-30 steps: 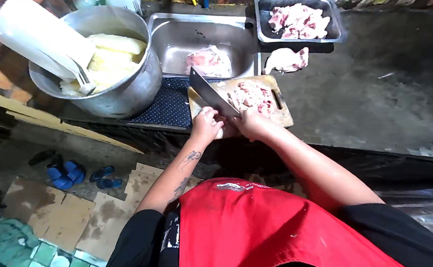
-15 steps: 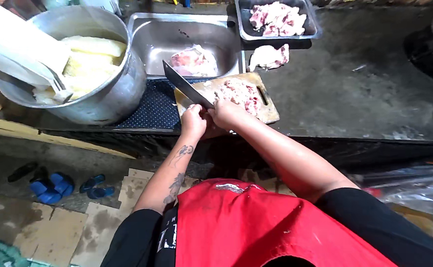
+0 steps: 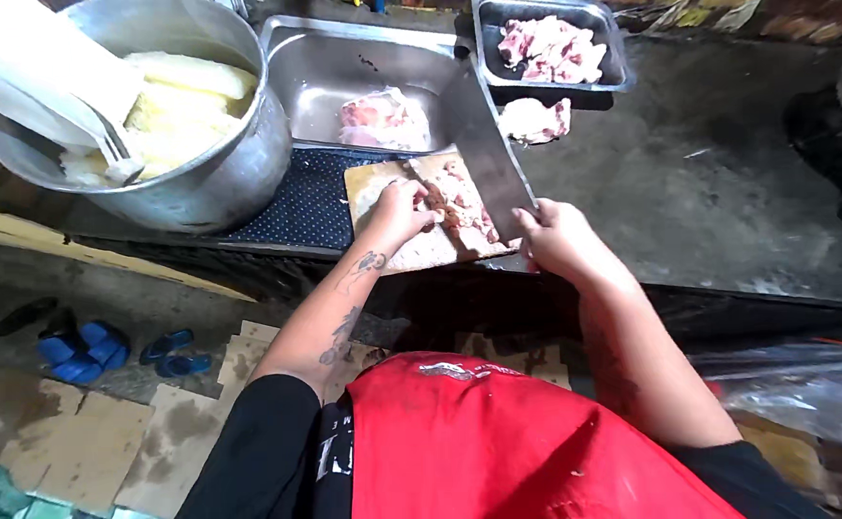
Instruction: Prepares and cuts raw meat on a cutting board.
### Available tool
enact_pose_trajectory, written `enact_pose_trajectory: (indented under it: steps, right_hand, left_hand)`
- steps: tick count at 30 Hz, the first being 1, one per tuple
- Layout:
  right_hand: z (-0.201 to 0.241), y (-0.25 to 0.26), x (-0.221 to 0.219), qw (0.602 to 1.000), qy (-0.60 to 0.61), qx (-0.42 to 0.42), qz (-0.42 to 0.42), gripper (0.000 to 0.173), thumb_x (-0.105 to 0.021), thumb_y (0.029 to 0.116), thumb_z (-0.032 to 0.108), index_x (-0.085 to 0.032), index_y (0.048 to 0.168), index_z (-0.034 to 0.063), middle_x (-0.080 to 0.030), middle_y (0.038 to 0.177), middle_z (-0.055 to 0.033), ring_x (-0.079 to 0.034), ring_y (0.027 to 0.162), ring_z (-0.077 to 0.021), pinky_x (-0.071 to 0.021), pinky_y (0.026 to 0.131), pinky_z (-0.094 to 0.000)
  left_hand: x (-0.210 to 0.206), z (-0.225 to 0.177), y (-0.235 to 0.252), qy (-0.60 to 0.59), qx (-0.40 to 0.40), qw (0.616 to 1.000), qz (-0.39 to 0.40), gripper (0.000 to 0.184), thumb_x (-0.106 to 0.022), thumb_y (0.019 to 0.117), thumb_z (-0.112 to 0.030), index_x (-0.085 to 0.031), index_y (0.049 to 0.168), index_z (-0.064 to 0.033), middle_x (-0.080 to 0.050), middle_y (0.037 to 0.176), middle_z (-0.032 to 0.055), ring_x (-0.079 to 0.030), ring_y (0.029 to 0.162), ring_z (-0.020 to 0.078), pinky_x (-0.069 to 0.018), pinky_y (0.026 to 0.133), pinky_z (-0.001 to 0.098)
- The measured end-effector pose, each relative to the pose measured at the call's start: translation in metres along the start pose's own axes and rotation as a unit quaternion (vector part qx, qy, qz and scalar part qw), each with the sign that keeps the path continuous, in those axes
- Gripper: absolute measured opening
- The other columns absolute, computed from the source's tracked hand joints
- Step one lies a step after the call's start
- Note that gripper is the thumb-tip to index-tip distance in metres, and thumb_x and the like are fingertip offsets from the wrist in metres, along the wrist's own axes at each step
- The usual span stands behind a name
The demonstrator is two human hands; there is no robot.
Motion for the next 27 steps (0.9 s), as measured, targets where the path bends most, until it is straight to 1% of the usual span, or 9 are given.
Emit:
enact_pose_trajectory:
  steps: [4, 6, 10, 14, 17, 21, 22, 25, 27]
  right_hand:
    - [-0.015, -0.026, 0.031, 0.996, 0.046, 0.011, -0.070, 0.040, -0.043, 0.1122, 0.038, -0.061, 0.113, 0.0018, -0.061, 0.069, -0.0114, -0.062, 0.051, -0.0205, -0.0576, 0.052, -0.0415]
    - [-0.022, -0.035, 0.036, 0.995, 0.059, -0.001, -0.074, 0.039, -0.043, 0.1124, 0.037, -0.061, 0.110, 0.0021, -0.060, 0.067, -0.0099, -0.061, 0.049, -0.0186, -0.0571, 0.051, -0.0389]
    - [-0.039, -0.043, 0.034, 0.995, 0.080, -0.040, -0.053, 0.036, -0.045, 0.1117, 0.034, -0.060, 0.110, 0.0009, -0.059, 0.065, -0.0088, -0.061, 0.049, -0.0163, -0.0563, 0.052, -0.0348]
    - [-0.043, -0.045, 0.026, 0.995, 0.078, -0.055, -0.030, 0.034, -0.045, 0.1121, 0.031, -0.060, 0.112, -0.0002, -0.058, 0.065, -0.0086, -0.060, 0.051, -0.0158, -0.0560, 0.054, -0.0337]
    - [-0.038, -0.042, 0.015, 0.996, 0.081, -0.041, -0.005, 0.034, -0.045, 0.1120, 0.030, -0.060, 0.113, 0.0004, -0.059, 0.065, -0.0085, -0.061, 0.050, -0.0153, -0.0565, 0.054, -0.0331]
    - [-0.021, -0.035, -0.004, 0.998, 0.048, 0.001, 0.036, 0.034, -0.046, 0.1117, 0.032, -0.061, 0.110, 0.0013, -0.061, 0.066, -0.0090, -0.063, 0.052, -0.0170, -0.0577, 0.055, -0.0353]
    - [-0.016, -0.033, -0.007, 0.998, 0.041, 0.015, 0.042, 0.034, -0.046, 0.1116, 0.032, -0.061, 0.109, 0.0013, -0.061, 0.065, -0.0090, -0.063, 0.051, -0.0174, -0.0578, 0.054, -0.0360]
    - [-0.005, -0.027, -0.018, 0.997, 0.023, 0.051, 0.051, 0.035, -0.047, 0.1113, 0.033, -0.063, 0.108, 0.0022, -0.061, 0.064, -0.0084, -0.062, 0.050, -0.0172, -0.0574, 0.053, -0.0367]
    - [0.001, -0.024, -0.022, 0.996, 0.010, 0.067, 0.051, 0.035, -0.047, 0.1111, 0.033, -0.063, 0.105, 0.0027, -0.061, 0.064, -0.0094, -0.063, 0.050, -0.0190, -0.0578, 0.054, -0.0393]
  left_hand:
    - [-0.007, -0.020, 0.035, 0.075, -0.060, 0.994, 0.055, 0.035, -0.063, 0.0906, -0.001, -0.070, 0.125, -0.0007, -0.068, 0.127, 0.0193, -0.064, 0.122, 0.0332, -0.0467, 0.110, 0.0493]
    - [-0.019, -0.020, 0.048, 0.142, -0.078, 0.978, 0.132, 0.044, -0.067, 0.0868, -0.001, -0.068, 0.131, -0.0039, -0.067, 0.131, 0.0185, -0.058, 0.130, 0.0358, -0.0403, 0.115, 0.0529]
    - [-0.021, -0.018, 0.056, 0.185, -0.081, 0.960, 0.193, 0.029, -0.075, 0.0862, -0.010, -0.072, 0.114, -0.0005, -0.071, 0.113, 0.0211, -0.066, 0.113, 0.0385, -0.0488, 0.100, 0.0590]
    - [0.004, -0.017, 0.044, 0.102, -0.066, 0.987, 0.109, 0.018, -0.065, 0.0923, -0.004, -0.073, 0.108, 0.0021, -0.073, 0.105, 0.0187, -0.070, 0.101, 0.0328, -0.0532, 0.095, 0.0528]
    - [0.009, -0.020, 0.016, 0.086, -0.081, 0.988, 0.099, 0.020, -0.072, 0.0922, -0.009, -0.072, 0.109, 0.0025, -0.073, 0.104, 0.0182, -0.071, 0.098, 0.0311, -0.0548, 0.094, 0.0517]
    - [0.003, -0.008, -0.017, 0.098, -0.055, 0.985, 0.132, 0.049, -0.079, 0.0871, -0.005, -0.063, 0.133, 0.0016, -0.066, 0.128, 0.0239, -0.066, 0.116, 0.0370, -0.0513, 0.104, 0.0527]
    - [0.006, -0.006, -0.021, 0.093, -0.050, 0.988, 0.111, 0.044, -0.076, 0.0891, -0.003, -0.064, 0.132, 0.0010, -0.065, 0.129, 0.0232, -0.066, 0.116, 0.0362, -0.0522, 0.103, 0.0511]
    - [0.005, 0.000, -0.030, 0.085, -0.062, 0.992, 0.065, 0.018, -0.067, 0.0941, 0.000, -0.075, 0.111, 0.0019, -0.070, 0.118, 0.0204, -0.067, 0.113, 0.0337, -0.0513, 0.104, 0.0494]
    - [-0.001, 0.002, -0.035, 0.070, -0.065, 0.994, 0.047, 0.015, -0.066, 0.0952, -0.001, -0.075, 0.106, 0.0021, -0.072, 0.114, 0.0195, -0.069, 0.112, 0.0329, -0.0522, 0.103, 0.0492]
Point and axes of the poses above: each hand's wrist, its own y-axis towards the middle knuckle, its own x-axis out of the back of the hand, z = x × y, the point moved 7 cm from there along y, towards the middle knuckle
